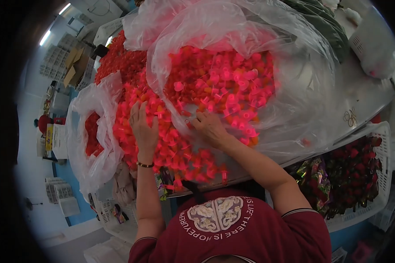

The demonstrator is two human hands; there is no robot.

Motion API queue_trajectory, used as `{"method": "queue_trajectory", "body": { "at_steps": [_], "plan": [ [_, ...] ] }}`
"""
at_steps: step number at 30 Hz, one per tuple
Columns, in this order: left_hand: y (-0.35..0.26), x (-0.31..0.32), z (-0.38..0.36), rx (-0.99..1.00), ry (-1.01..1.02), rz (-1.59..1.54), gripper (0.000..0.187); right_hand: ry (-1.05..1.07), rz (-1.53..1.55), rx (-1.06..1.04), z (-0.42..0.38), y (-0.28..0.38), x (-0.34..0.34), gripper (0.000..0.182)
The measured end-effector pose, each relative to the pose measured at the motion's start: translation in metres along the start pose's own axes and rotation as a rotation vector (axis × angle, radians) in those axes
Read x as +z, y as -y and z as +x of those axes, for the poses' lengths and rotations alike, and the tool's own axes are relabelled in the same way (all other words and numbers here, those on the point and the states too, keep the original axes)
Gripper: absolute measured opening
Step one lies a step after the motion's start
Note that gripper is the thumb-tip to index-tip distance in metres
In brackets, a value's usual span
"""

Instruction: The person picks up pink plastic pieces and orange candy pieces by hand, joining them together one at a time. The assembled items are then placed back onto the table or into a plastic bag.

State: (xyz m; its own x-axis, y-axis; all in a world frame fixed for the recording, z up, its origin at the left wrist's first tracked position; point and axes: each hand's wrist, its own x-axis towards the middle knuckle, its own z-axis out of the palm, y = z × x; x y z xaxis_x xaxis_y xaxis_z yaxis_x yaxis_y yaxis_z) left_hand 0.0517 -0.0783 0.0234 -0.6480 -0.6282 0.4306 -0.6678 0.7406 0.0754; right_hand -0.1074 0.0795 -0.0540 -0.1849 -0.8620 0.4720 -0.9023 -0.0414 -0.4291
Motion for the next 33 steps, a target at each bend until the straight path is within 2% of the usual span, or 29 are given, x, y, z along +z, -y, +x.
{"method": "queue_trajectory", "body": {
  "at_steps": [1, 3, 5, 7, 9, 11, 12, 13, 14, 15, 18, 20, 22, 23, 24, 26, 28, 29, 31, 32, 33],
  "plan": [
    [-0.022, 0.006, 0.010, 0.148, -0.048, -0.206, 0.063, 0.073, 0.024, 0.026, 0.001, 0.002, -0.004, 0.012],
    [-0.070, 0.019, 0.030, 0.238, 0.068, -0.412, 0.071, 0.136, 0.041, 0.070, 0.004, 0.005, -0.001, 0.016],
    [-0.124, 0.026, 0.046, 0.298, 0.264, -0.414, 0.078, -0.214, 0.109, -0.087, 0.004, -0.005, 0.020, 0.027],
    [-0.174, 0.032, 0.060, 0.388, 0.405, -0.325, 0.090, -0.181, 0.166, -0.002, -0.004, -0.015, 0.044, 0.033],
    [-0.218, 0.033, 0.075, 0.445, 0.443, -0.291, 0.091, -0.147, 0.227, 0.073, -0.013, -0.016, 0.045, 0.040],
    [-0.244, 0.040, 0.087, 0.497, 0.481, -0.253, 0.091, 0.094, -0.117, -0.097, -0.024, -0.011, 0.039, 0.041],
    [-0.252, 0.051, 0.092, 0.499, 0.522, -0.181, 0.087, 0.083, -0.130, -0.093, -0.027, -0.012, 0.044, 0.041],
    [-0.256, 0.060, 0.097, 0.501, 0.560, -0.106, 0.083, -0.007, -0.271, -0.180, -0.028, -0.016, 0.054, 0.043],
    [-0.257, 0.070, 0.098, 0.515, 0.550, -0.105, 0.083, -0.095, -0.411, -0.264, -0.030, -0.022, 0.063, 0.044],
    [-0.255, 0.081, 0.093, 0.506, 0.487, -0.106, 0.076, -0.102, -0.418, -0.259, -0.030, -0.023, 0.062, 0.044],
    [-0.239, 0.082, 0.078, 0.486, 0.392, -0.164, 0.064, -0.009, -0.312, -0.250, -0.030, -0.018, 0.055, 0.041],
    [-0.222, 0.080, 0.075, 0.472, 0.358, -0.221, 0.060, 0.061, 0.025, -0.101, -0.022, -0.018, 0.048, 0.037],
    [-0.205, 0.079, 0.075, 0.459, 0.225, -0.338, 0.046, 0.087, 0.016, -0.064, -0.014, -0.010, 0.037, 0.033],
    [-0.197, 0.082, 0.074, 0.460, 0.228, -0.336, 0.046, 0.116, 0.000, -0.032, -0.011, -0.008, 0.033, 0.029],
    [-0.191, 0.084, 0.073, 0.430, 0.213, -0.433, 0.041, 0.115, 0.002, -0.030, -0.010, -0.007, 0.031, 0.029],
    [-0.178, 0.089, 0.074, 0.401, 0.196, -0.524, 0.036, -0.057, 0.033, -0.079, -0.006, -0.008, 0.030, 0.024],
    [-0.163, 0.083, 0.066, 0.316, 0.083, -0.811, 0.025, -0.023, 0.100, -0.028, -0.010, -0.007, 0.038, 0.021],
    [-0.157, 0.079, 0.067, 0.311, 0.077, -0.807, 0.025, 0.011, 0.150, 0.009, -0.008, -0.012, 0.039, 0.019],
    [-0.139, 0.063, 0.060, -0.032, 0.240, -1.141, 0.023, 0.017, 0.136, -0.005, -0.007, -0.006, 0.025, 0.018],
    [-0.130, 0.054, 0.058, -0.052, 0.231, -1.135, 0.023, 0.022, 0.107, -0.016, -0.005, -0.003, 0.014, 0.017],
    [-0.118, 0.044, 0.053, -0.295, 0.356, -1.546, 0.027, 0.038, 0.125, -0.022, -0.005, 0.001, 0.006, 0.017]
  ]
}}
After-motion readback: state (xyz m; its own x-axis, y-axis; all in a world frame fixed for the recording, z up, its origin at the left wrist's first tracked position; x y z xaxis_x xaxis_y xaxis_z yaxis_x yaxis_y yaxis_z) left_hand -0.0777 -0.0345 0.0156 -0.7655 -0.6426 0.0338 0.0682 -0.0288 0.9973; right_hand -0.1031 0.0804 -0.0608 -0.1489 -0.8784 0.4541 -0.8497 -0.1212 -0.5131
